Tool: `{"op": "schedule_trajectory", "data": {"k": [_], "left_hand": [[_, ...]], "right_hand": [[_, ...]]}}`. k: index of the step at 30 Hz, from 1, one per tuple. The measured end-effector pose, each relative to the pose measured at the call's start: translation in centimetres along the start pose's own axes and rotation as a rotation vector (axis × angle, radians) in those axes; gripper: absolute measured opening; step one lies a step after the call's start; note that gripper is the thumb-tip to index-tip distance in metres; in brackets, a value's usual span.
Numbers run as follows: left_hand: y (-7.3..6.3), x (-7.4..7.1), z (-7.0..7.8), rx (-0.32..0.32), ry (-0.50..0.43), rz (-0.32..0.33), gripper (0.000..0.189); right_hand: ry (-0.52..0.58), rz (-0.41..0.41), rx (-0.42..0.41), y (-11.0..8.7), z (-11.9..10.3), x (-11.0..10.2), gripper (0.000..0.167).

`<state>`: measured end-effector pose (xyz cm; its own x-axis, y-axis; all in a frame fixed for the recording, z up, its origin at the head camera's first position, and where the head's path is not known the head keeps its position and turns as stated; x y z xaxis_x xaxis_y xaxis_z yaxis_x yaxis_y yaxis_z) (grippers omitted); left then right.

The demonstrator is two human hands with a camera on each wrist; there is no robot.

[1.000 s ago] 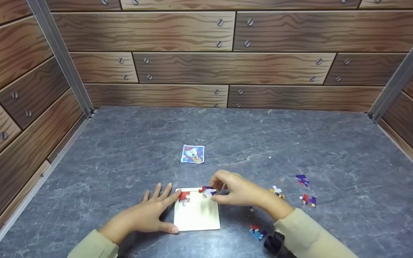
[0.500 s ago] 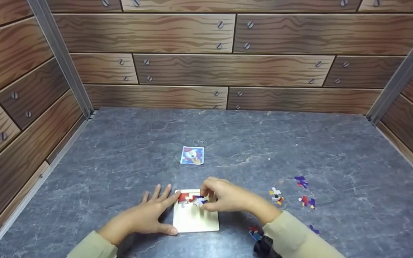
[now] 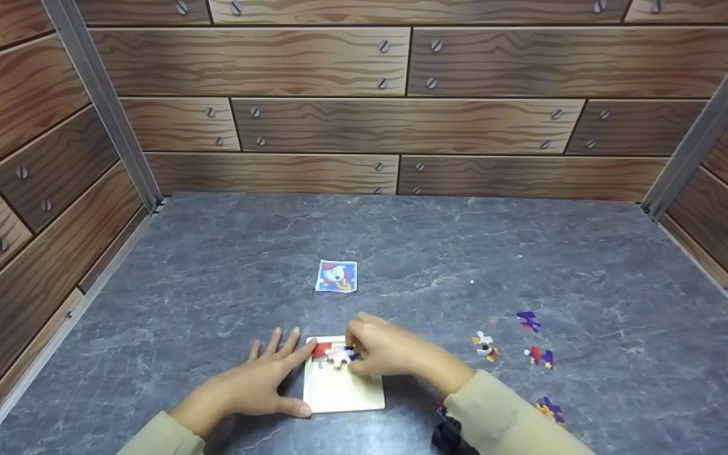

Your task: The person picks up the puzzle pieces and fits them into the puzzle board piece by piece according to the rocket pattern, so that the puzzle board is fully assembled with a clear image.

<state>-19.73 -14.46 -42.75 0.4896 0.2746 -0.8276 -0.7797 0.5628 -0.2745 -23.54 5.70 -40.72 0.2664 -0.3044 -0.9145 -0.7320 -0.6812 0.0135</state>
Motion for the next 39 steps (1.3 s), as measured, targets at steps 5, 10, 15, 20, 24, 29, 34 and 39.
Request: {"op": "schedule_trajectory", "data": {"k": [5,10,15,20,24,29,34,39], "left_hand": [[-0.09,0.08,-0.05,0.006,0.003,0.007,0.101],[-0.15,0.11,-0.09,0.01,0.004,0.018,0.101],[-0.23,0.14,0.02,0.024,-0.003,0.023,0.1],[-0.18,0.02,0.2,0.033,-0.008,0.021,0.099],[-0.14,-0.04,0.28,0.039,-0.004,0.026,0.099],[-0.23,-0.03,0.3,0.046,0.001,0.033,0.1],[-0.24,0.0,0.21,0.044,0.006,0.031,0.1],[-0.19,-0.01,0.12,0.038,0.007,0.029,0.101]], "right_hand": [[-0.012,-0.009,0.021,0.28,0.01,0.29,0.023],[0.007,-0.006,0.054,0.52,0.06,0.38,0.023],[0.016,0.013,0.018,0.51,0.08,0.41,0.024],[0.02,0.021,-0.025,0.41,0.05,0.37,0.025],[0.0,0.024,-0.004,0.44,0.08,0.43,0.023],[-0.018,0.023,0.007,0.46,-0.06,0.49,0.023],[-0.03,0.009,-0.013,0.42,-0.23,0.31,0.023],[0.018,-0.01,-0.044,0.1,0.02,-0.25,0.026]]}}
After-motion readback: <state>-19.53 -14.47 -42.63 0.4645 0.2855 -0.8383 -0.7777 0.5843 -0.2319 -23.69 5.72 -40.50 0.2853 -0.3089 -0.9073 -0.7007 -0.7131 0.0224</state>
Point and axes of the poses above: each hand's wrist, its own y-axis towards the middle knuckle, its own x-axis out of the palm, z = x × y, the point moved 3 cm from there along y, towards the middle knuckle, and after that the axes turned 1 degree about x, right-handed, at the moved point
